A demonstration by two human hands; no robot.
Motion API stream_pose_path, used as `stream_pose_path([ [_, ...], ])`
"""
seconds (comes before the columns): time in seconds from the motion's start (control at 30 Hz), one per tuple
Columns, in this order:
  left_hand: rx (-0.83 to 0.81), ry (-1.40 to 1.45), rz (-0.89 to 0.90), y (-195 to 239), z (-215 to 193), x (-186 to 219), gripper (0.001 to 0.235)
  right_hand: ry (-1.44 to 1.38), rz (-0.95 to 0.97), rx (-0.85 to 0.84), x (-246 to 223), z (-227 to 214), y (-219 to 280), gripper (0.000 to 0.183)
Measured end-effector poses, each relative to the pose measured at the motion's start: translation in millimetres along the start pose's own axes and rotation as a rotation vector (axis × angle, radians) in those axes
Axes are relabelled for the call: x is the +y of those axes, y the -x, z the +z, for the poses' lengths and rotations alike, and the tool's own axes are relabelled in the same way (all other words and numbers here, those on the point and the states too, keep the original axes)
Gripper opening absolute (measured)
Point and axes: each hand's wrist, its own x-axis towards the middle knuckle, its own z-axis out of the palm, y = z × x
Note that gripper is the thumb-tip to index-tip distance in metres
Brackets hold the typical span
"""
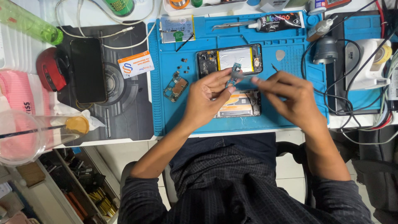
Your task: The person cleans a small circuit board using a brush, repeatedly brushing its surface and edges. The person holds the board in one hand and uses the brush with the other, turning the board to access different areas.
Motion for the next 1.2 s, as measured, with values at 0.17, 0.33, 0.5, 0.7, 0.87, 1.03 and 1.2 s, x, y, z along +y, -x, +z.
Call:
stream_pose_path([
  [0.17, -0.042, 0.045, 0.022, -1.1, -2.5, -1.2, 0.047, -0.073, 0.014, -0.052, 0.1, -1.3, -0.4, 0.045],
  [0.33, -0.030, 0.036, -0.004, 0.1, -3.7, -3.6, 0.048, -0.014, 0.007, 0.033, 0.4, 0.9, -0.3, 0.039],
  [0.5, -0.061, 0.061, 0.012, -1.2, -3.9, -4.5, 0.049, -0.069, 0.019, -0.030, 1.6, 1.9, -0.4, 0.040],
  [0.7, -0.076, 0.058, 0.037, -0.9, -4.2, -5.8, 0.049, -0.154, 0.002, -0.109, 2.4, 2.0, -0.3, 0.042],
  [0.87, -0.085, 0.080, 0.053, -1.1, -4.3, -4.5, 0.048, -0.140, 0.015, -0.089, 1.3, 3.4, -0.1, 0.040],
  [1.03, -0.045, -0.063, -0.079, -1.5, -3.9, -0.7, 0.049, -0.140, -0.019, -0.054, -0.3, 4.0, 0.1, 0.038],
  [1.2, -0.086, 0.019, 0.014, -0.7, -4.9, -1.2, 0.050, -0.112, -0.010, -0.132, -2.3, 4.3, 0.4, 0.043],
])
